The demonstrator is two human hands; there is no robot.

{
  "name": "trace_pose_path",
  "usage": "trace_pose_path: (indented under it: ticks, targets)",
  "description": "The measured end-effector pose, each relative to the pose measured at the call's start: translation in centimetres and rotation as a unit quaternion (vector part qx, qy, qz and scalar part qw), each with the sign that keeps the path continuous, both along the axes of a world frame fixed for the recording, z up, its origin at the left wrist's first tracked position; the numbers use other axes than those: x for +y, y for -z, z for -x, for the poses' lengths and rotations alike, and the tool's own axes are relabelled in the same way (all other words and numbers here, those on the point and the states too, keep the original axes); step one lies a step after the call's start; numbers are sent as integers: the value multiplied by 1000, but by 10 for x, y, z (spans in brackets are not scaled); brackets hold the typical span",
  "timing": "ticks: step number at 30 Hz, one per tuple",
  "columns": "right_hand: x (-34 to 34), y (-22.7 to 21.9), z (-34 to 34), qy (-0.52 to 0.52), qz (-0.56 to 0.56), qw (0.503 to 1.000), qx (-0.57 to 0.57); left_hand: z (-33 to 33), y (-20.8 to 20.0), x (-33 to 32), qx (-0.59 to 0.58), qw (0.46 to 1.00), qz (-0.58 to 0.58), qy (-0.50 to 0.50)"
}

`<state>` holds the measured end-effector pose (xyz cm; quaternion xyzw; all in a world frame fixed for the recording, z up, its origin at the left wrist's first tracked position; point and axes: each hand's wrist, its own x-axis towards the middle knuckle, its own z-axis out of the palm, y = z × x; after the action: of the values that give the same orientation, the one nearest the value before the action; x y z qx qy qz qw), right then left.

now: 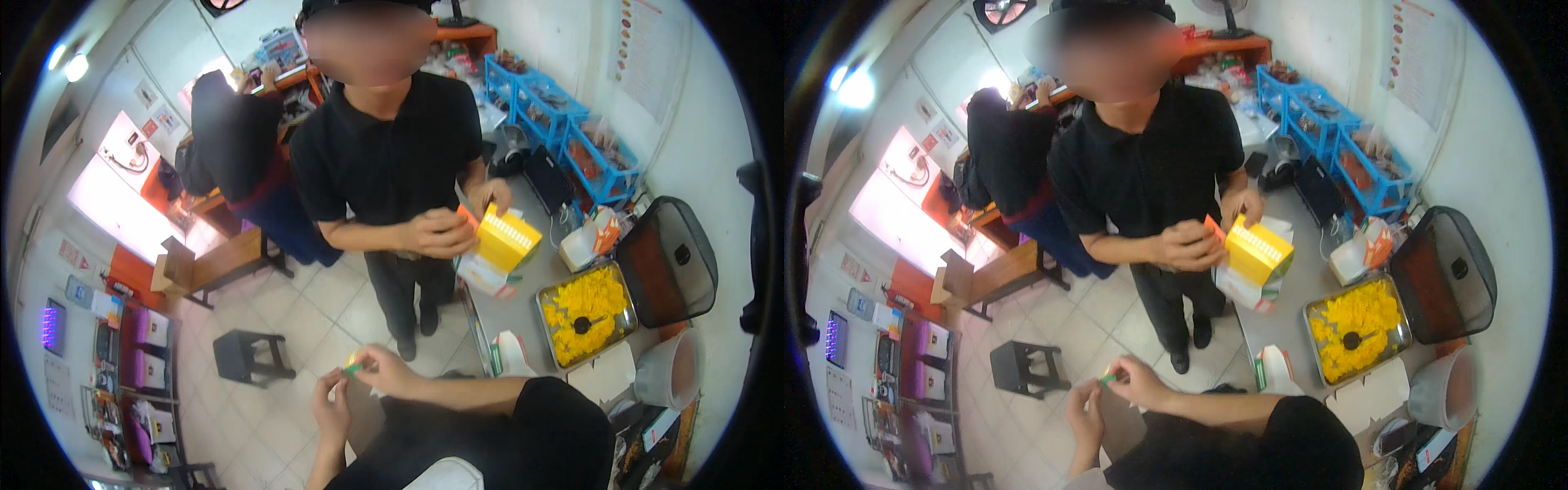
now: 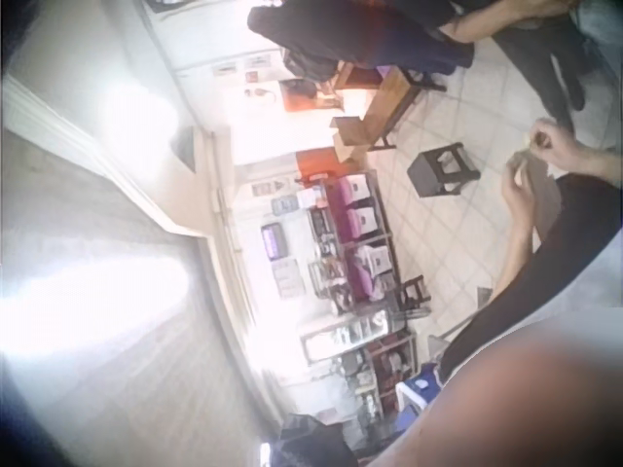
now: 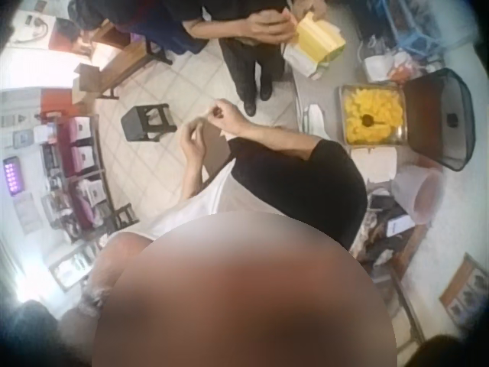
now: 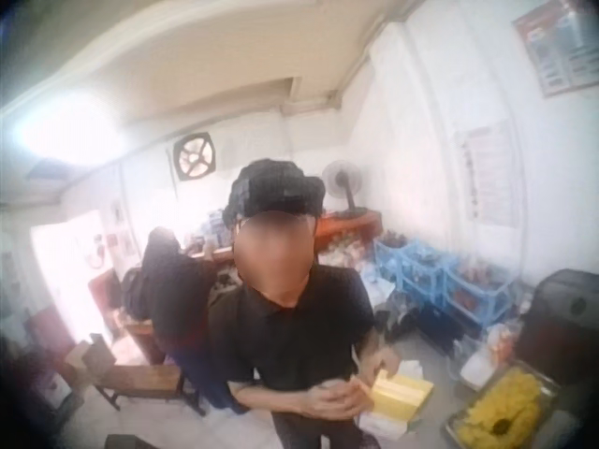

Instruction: The person repeatedly folds flat paperboard pieces into small rectangular boxes by hand. They fold the side flaps and tuck the tabs to form the box shape, then place the finished boxes on the counter. The process is repeated multiple times with similar box blanks.

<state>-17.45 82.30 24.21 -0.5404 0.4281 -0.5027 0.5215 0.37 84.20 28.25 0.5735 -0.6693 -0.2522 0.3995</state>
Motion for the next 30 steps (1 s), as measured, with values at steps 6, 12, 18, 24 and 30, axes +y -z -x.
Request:
trace_pose_path:
  ticks: [6, 12, 18, 24, 30]
  targets:
    - [11, -2, 49, 76, 143, 960, 229, 12, 29, 4, 282, 938, -202, 12]
    - [25, -26, 96, 112, 139, 931, 319, 45, 41, -14, 472, 812, -333, 89]
    - [18, -42, 104, 140, 117, 970, 159, 63, 27, -11, 537, 788, -294, 62]
    - [12, -42, 85, 66, 46, 997, 14, 61, 14, 0, 522, 836, -170, 19]
    - [18, -45, 72, -12, -146, 966, -215, 72, 1, 2, 511, 843, -163, 42]
